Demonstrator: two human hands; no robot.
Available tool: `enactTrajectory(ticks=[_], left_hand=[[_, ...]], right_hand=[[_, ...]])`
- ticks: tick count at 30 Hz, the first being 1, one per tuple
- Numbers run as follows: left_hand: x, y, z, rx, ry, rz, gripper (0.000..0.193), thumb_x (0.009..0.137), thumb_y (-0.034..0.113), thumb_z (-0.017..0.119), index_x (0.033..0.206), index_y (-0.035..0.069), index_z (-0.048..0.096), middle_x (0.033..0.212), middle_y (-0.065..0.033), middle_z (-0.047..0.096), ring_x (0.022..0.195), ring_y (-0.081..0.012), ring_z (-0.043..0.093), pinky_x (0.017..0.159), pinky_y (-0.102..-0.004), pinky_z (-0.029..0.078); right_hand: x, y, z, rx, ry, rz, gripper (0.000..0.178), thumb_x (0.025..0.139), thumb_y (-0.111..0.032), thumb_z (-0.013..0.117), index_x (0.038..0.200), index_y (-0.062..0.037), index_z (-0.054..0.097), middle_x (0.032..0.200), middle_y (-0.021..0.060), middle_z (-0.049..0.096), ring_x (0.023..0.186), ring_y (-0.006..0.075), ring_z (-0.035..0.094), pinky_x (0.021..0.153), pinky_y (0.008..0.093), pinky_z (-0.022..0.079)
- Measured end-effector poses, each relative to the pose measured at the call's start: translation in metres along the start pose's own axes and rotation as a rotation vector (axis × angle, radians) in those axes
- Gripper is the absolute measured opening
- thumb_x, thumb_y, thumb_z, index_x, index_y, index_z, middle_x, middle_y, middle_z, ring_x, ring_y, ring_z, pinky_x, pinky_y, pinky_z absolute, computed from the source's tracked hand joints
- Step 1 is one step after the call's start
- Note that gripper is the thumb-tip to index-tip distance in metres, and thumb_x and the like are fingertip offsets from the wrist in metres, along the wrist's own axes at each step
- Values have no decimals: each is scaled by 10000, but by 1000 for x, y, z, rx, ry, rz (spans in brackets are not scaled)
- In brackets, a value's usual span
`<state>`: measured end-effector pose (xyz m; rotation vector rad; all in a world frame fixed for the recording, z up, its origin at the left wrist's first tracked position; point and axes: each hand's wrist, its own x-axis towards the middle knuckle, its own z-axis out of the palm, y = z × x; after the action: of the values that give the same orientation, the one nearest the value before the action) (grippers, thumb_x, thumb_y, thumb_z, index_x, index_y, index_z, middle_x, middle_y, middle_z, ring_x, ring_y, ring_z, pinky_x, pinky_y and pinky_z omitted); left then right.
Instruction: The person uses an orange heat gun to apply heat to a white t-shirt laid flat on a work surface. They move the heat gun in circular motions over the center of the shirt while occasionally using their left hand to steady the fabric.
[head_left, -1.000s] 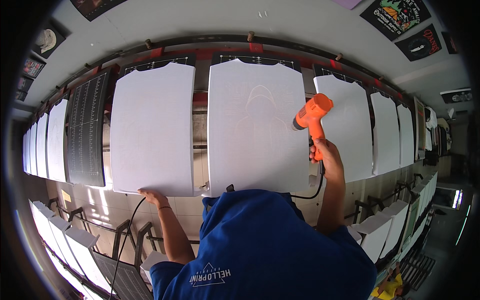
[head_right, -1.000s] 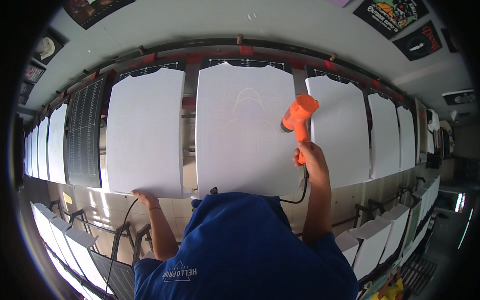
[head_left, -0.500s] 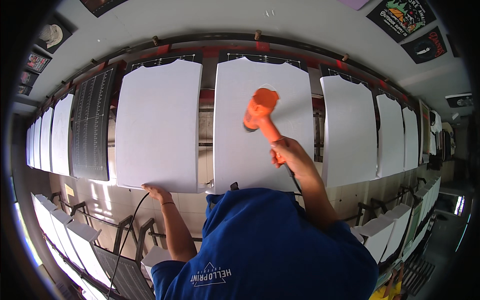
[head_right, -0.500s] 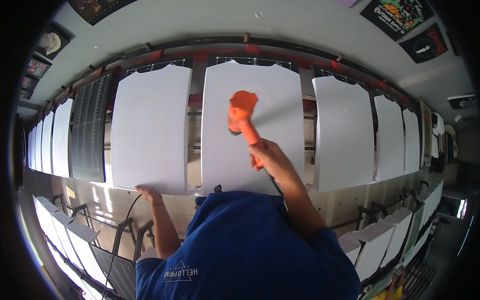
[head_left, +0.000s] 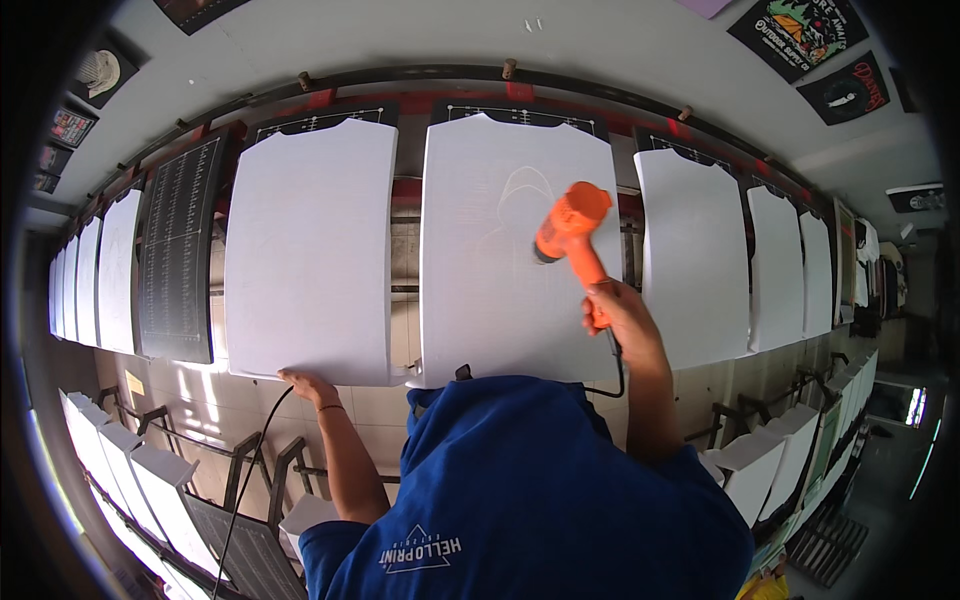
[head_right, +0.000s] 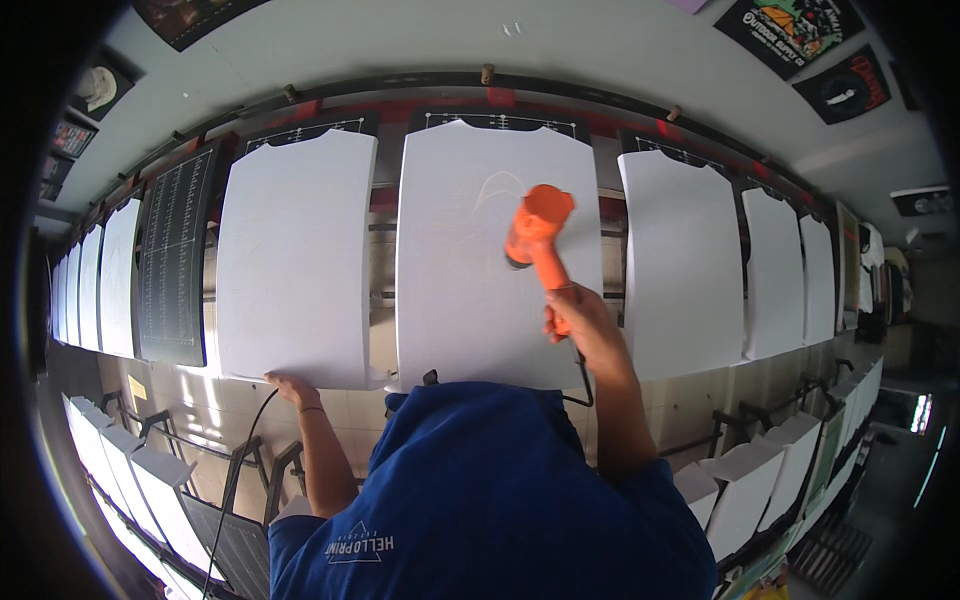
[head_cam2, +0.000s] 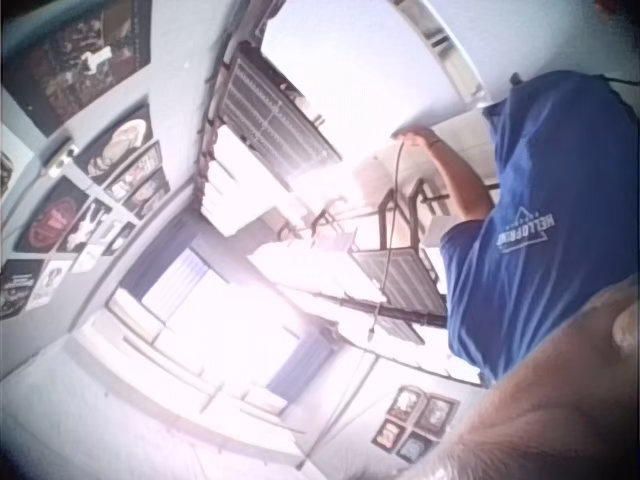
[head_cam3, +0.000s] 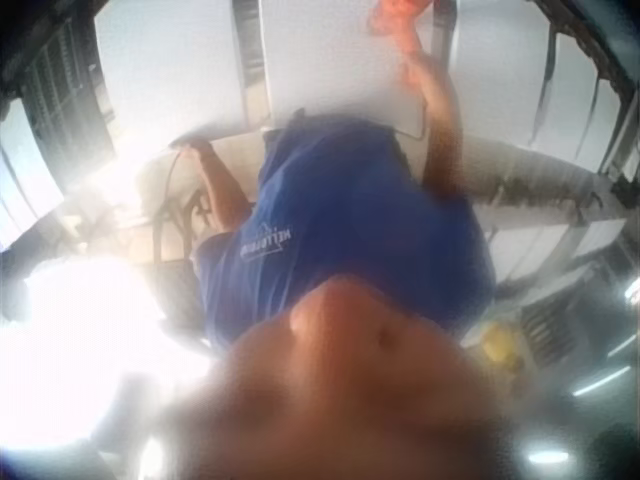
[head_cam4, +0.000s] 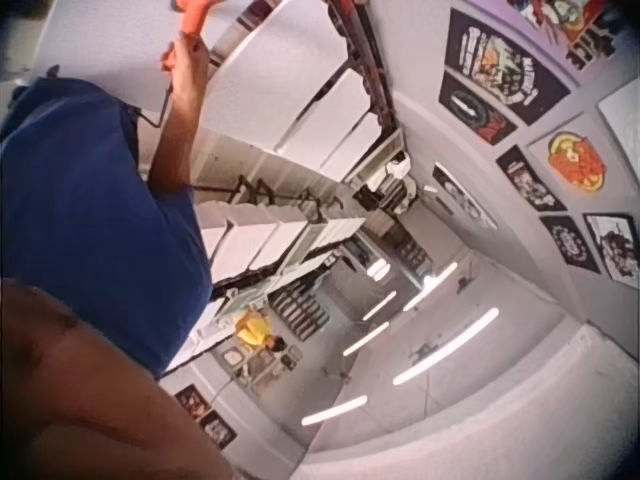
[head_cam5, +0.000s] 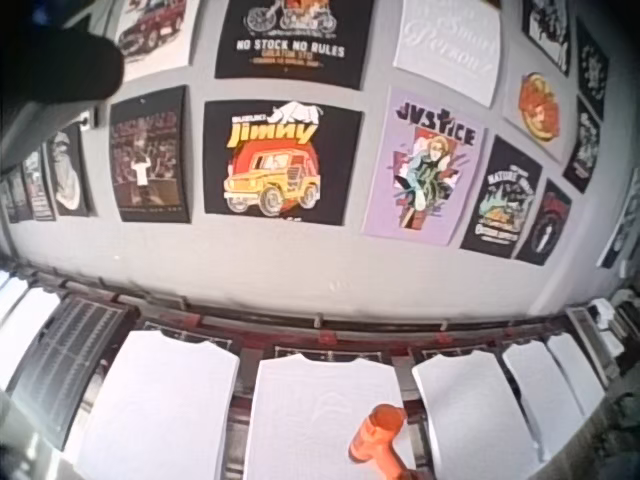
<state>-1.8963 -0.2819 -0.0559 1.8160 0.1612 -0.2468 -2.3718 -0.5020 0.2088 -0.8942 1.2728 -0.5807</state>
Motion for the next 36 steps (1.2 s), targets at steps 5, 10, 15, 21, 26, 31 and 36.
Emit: enactTrajectory(ticks=[5,10,15,21,26,31,36], left_hand=[[18,-26,-7,11,-46,102,667,974,469,341,1484,60,210,1225,-161,508,944,-240,531,819,-359,487],[46,-63,-23,-4,18,236,680,974,476,368,1489,63,207,1304,-162,458,990,-237,524,847,-357,486],[6,-12,0,-112,-43,7,735,951,505,422,1484,44,213,1277,-145,475,984,-216,518,861,-367,478],[14,-24,-8,-130,-39,107,667,981,449,386,1481,41,217,1242,-130,507,964,-229,533,856,-362,483],[5,-5,-3,-65,-54,-18,665,983,409,389,1478,12,189,1368,-150,445,1102,-245,527,908,-340,472],[34,-47,-13,475,-50,349,530,1009,202,332,1454,-49,190,1483,-144,311,1208,-218,489,958,-268,457],[55,-74,-33,1379,7,659,527,999,312,326,1326,-90,421,1430,-206,377,1247,-297,458,1016,-316,420]], right_hand=[[-23,0,-45,2,221,-17,309,903,-300,602,998,-12,544,763,33,575,632,114,560,545,249,452],[-26,-5,-44,25,251,-25,299,909,-295,593,996,-14,541,770,35,575,644,116,564,546,246,453],[-21,-5,-10,-10,115,-2,299,912,-296,591,990,-12,541,772,34,579,628,120,569,538,260,457],[1,0,52,16,-254,15,292,915,-286,586,972,-4,539,767,37,580,645,124,573,543,265,459],[12,-1,80,-43,-366,42,305,912,-298,591,967,-2,539,768,34,581,646,123,574,552,267,461],[8,0,63,-34,-349,25,314,912,-300,591,977,3,540,770,35,582,651,124,576,552,264,459],[-6,8,6,-1,-206,23,311,917,-289,581,1021,1,541,780,45,583,647,136,589,533,264,459]])
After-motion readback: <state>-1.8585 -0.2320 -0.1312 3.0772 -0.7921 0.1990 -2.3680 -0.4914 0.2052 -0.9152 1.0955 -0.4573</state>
